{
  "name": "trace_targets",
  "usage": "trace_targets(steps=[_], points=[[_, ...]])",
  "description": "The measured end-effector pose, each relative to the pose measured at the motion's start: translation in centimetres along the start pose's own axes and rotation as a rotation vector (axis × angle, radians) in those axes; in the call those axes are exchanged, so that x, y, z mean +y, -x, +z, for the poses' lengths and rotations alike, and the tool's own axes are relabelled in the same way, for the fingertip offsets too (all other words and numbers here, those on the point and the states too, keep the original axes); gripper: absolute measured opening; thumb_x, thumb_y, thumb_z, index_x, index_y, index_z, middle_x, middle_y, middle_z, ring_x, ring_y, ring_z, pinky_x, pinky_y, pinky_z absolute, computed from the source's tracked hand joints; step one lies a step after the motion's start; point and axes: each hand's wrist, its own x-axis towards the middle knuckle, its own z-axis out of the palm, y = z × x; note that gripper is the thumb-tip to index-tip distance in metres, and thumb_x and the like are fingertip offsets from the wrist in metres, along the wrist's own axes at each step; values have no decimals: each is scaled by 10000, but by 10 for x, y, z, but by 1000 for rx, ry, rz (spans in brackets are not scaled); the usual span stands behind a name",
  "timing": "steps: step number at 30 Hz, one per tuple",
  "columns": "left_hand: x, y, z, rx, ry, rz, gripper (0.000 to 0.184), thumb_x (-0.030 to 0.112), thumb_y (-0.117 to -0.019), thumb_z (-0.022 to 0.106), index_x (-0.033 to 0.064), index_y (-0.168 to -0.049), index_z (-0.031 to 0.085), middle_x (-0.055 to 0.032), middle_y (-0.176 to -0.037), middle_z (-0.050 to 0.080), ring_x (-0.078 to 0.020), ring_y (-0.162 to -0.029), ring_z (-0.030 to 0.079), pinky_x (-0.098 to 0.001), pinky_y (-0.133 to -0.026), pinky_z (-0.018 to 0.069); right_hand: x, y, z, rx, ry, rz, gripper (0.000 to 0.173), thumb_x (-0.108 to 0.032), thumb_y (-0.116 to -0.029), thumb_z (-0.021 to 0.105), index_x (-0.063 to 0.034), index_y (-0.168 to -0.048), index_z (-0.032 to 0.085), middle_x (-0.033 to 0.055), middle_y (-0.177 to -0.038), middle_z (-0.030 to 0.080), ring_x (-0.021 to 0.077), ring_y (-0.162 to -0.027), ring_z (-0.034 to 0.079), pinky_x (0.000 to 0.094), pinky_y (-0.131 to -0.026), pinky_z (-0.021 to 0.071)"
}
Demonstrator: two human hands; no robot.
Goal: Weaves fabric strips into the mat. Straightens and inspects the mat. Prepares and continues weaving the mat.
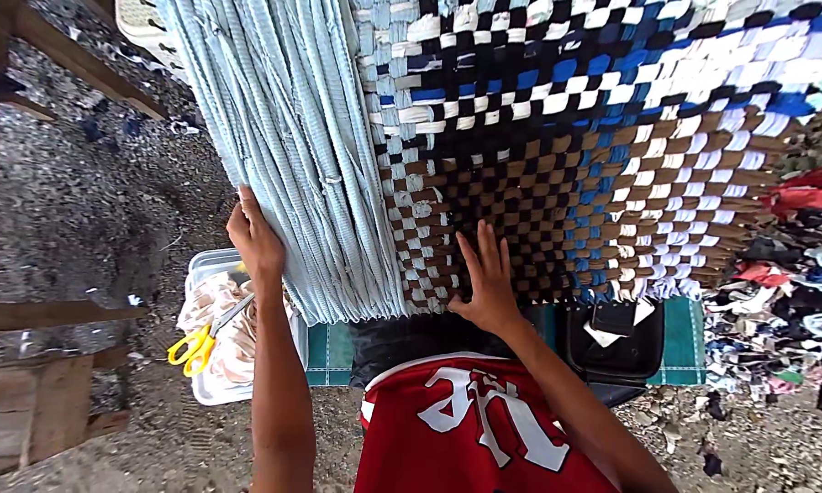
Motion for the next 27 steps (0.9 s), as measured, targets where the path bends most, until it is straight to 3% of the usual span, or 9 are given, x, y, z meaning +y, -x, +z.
trace_targets(steps=[4, 6, 8, 11, 13, 19, 22, 25, 27], points=[[0, 0, -2, -1, -10, 4, 603, 561, -1094, 319, 91, -957, 670, -23, -787, 676, -108, -726, 690, -382, -716, 601, 4, 2, -5, 18, -94, -16, 1121, -471, -708, 792, -263, -1653, 228, 56, -1743, 6, 228, -1600, -74, 616, -1282, -25], [2, 1, -1, -2, -19, 3, 604, 562, -1094, 315, 94, -946, 668, -19, -774, 669, -104, -720, 685, -381, -714, 597, -5, 2, -4, 78, -109, 10, 1116, -591, -732, 772, -251, -1650, 235, 60, -1741, 39, 242, -1602, -52, 617, -1284, -15], [2, 2, 0, -6, -16, 5, 601, 558, -1095, 319, 95, -949, 673, -17, -768, 668, -100, -713, 684, -376, -711, 599, -18, -3, 3, 139, -51, 52, 1184, -643, -679, 804, -245, -1646, 248, 104, -1735, 48, 293, -1599, -49, 643, -1269, -14], [0, 2, -1, -1, -19, 11, 597, 553, -1097, 318, 90, -967, 673, -23, -780, 670, -102, -723, 687, -378, -716, 602, -26, -12, 18, 146, 56, 108, 1268, -553, -604, 864, -277, -1655, 211, 137, -1733, -22, 335, -1591, -96, 658, -1254, -41], [2, 2, -3, -5, -37, 14, 604, 561, -1095, 314, 89, -986, 676, -27, -797, 675, -106, -741, 690, -387, -733, 601, -24, -14, 18, 118, 56, 112, 1267, -458, -600, 879, -295, -1657, 198, 138, -1732, -35, 338, -1590, -101, 656, -1254, -24], [1, 3, -2, -18, -39, 6, 611, 556, -1098, 305, 87, -978, 678, -27, -789, 672, -105, -731, 687, -386, -725, 597, 2, -6, 3, 36, -142, 26, 1076, -365, -735, 822, -306, -1643, 248, 46, -1744, -12, 278, -1597, -89, 622, -1277, -27], [3, 3, -3, -10, -47, 7, 606, 553, -1098, 309, 89, -987, 682, -25, -798, 676, -102, -744, 689, -382, -735, 596, 0, -3, 0, 115, -229, 24, 948, -424, -788, 790, -327, -1612, 331, 8, -1741, 51, 285, -1599, -49, 652, -1267, 60], [1, 4, -4, -11, -51, 12, 607, 554, -1099, 299, 89, -995, 677, -27, -804, 674, -102, -752, 688, -384, -746, 595, -21, -13, 3, 257, -198, 42, 995, -606, -736, 804, -269, -1581, 401, 85, -1729, 102, 348, -1593, -8, 652, -1266, 86], [1, 6, -4, -11, -39, 21, 595, 538, -1104, 299, 85, -983, 666, -22, -799, 670, -94, -742, 687, -370, -734, 598, -34, -25, 10, 298, -111, 11, 1036, -595, -722, 820, -236, -1592, 385, 153, -1721, 97, 383, -1588, 0, 645, -1273, 63]])
